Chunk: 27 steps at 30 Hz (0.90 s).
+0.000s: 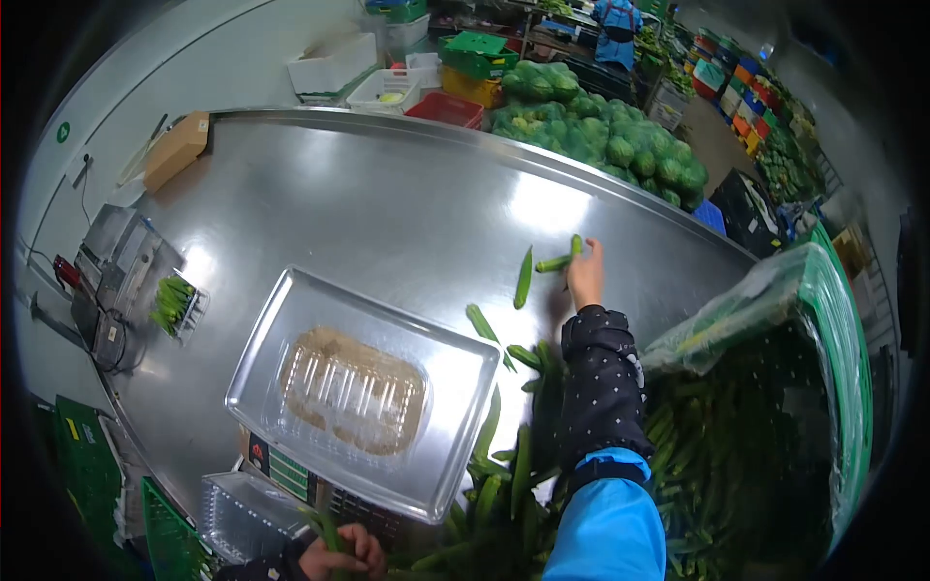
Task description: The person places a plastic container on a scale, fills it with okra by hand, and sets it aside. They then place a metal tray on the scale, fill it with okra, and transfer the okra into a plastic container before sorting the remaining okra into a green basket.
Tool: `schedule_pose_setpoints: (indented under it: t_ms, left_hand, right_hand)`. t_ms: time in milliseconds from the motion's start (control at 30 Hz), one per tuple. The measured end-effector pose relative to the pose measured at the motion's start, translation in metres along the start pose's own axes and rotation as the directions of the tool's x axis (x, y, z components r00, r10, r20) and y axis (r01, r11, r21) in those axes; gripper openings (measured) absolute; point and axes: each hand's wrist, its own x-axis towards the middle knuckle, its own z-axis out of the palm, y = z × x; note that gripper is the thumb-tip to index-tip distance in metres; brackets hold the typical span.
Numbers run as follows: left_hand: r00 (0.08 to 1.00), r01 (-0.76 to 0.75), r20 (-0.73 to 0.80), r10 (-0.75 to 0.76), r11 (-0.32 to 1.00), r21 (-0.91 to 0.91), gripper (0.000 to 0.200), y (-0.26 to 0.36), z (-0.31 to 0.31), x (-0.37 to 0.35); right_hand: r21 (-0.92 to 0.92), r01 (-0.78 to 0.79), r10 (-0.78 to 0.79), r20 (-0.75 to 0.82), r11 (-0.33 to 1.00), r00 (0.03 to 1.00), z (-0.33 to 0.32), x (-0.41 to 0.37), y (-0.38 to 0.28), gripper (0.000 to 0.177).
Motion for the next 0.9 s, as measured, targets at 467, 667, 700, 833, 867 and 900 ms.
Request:
schedule_pose_setpoints:
  t_ms: [467, 667, 700, 833, 867, 900]
  left_hand:
    - [1.0, 0.015, -0.012, -0.015, 1.0, -0.02, 0.025, -0.003, -0.022, -0.005]
    - [0.998, 0.061, -0.037, -0.058, 0.994, 0.087, 0.026, -0.006, -0.019, -0.008]
    - [0.997, 0.063, -0.051, -0.058, 0.994, 0.086, 0.026, -0.005, -0.017, -0.01]
    - [0.999, 0.028, -0.049, -0.02, 0.985, 0.171, 0.027, -0.008, -0.024, -0.013]
    - [0.998, 0.033, -0.053, -0.025, 0.985, 0.169, 0.027, -0.011, -0.025, -0.012]
    - [0.997, 0.043, -0.07, -0.033, 0.989, 0.144, 0.026, -0.013, -0.023, -0.011]
  right_hand:
    - [-0.353, 0.193, 0.013, 0.505, 0.915, 0.863, 0.013, -0.008, -0.035, 0.063]
    - [-0.563, 0.24, 0.018, 0.413, 0.791, 0.911, 0.043, -0.057, -0.057, 0.075]
    - [-0.561, 0.237, 0.031, 0.425, 0.793, 0.904, 0.043, -0.058, -0.056, 0.073]
    - [-0.267, 0.298, 0.017, 0.769, 0.916, 0.638, 0.019, -0.052, -0.062, 0.064]
    - [-0.269, 0.294, 0.022, 0.771, 0.917, 0.637, 0.016, -0.061, -0.066, 0.064]
    - [-0.285, 0.382, 0.002, 0.803, 0.879, 0.596, 0.015, -0.071, -0.067, 0.064]
